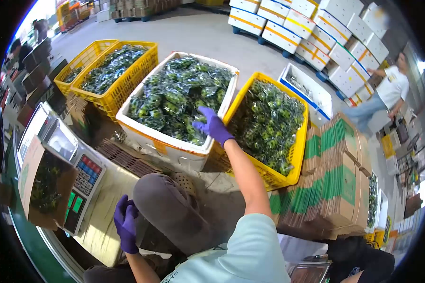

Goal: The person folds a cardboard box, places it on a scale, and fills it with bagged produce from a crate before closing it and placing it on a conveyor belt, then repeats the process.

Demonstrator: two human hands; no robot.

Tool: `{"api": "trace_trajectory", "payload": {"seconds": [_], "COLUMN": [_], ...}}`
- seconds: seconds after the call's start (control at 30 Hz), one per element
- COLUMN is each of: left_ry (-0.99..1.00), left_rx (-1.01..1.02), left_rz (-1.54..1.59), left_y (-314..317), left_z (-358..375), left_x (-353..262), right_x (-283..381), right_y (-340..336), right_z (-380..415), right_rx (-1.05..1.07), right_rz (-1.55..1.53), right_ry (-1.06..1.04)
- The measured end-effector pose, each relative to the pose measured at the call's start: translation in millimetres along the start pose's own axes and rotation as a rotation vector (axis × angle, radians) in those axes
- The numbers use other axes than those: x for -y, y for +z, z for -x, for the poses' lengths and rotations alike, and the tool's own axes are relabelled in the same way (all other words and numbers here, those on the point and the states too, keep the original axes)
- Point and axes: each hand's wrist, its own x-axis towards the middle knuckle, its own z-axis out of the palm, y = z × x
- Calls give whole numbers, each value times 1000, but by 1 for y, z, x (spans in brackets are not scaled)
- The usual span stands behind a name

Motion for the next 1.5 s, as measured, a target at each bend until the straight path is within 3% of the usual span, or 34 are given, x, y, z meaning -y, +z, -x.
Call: {"api": "trace_trajectory", "payload": {"seconds": [0.07,0.2,0.27,0.33,0.47,0.53,0.6,0.67,0.73,0.83,0.87,0.9,0.93,0.97,1.03,1.07,1.17,1.2,1.23,1.27,1.3,1.4,1.43,1.47,1.5], "left_ry": [14,33,18,10,23,15,12,6,11,34,76,138,198,195,198,222,259,268,278,298,315,369,386,384,417], "left_rx": [1,-34,-50,-66,-70,-90,-90,-119,-110,-48,-4,-7,6,-13,-66,-47,-20,-17,-18,-4,6,-2,-2,-13,-22], "left_rz": [52,-43,-35,-27,-70,-77,-82,-72,-41,-167,-233,-244,-259,-322,-366,-343,-286,-284,-276,-316,-359,-372,-338,-332,-334], "left_y": [1,7,10,10,11,11,12,14,14,10,6,3,4,6,4,5,3,4,3,1,-1,-3,-3,-3,-3], "left_z": [1,3,3,2,2,2,1,2,1,2,1,1,4,4,5,3,3,5,6,7,8,14,15,16,16], "left_x": [0,-4,-2,0,5,5,2,2,8,5,4,14,19,7,-2,3,3,1,-1,-1,-2,-3,-1,2,4], "right_x": [22,-107,-122,-146,-138,-149,-157,-164,-173,-159,-112,-154,-174,-173,-124,-45,154,199,253,305,347,433,439,438,439], "right_y": [-48,-127,-151,-161,-140,-136,-123,-105,-103,-112,-110,-115,-113,-114,-125,-116,-59,-39,-19,9,36,129,163,201,212], "right_z": [1,46,93,130,129,108,99,91,93,102,82,72,66,56,21,3,-20,-17,-17,-17,-11,-19,-23,-21,-18], "right_rx": [-159,-211,-102,55,192,-117,-197,208,327,125,12,-39,-302,-583,-673,-582,-168,-46,-15,56,131,142,282,191,198], "right_rz": [104,542,754,662,784,623,714,603,617,183,426,332,-62,-294,166,51,-246,-255,21,-68,-44,-98,63,354,304], "right_ry": [207,532,801,967,997,916,837,1216,1010,732,578,202,103,347,215,213,-146,-277,-619,-834,-876,-1128,-1071,-1101,-1070]}}
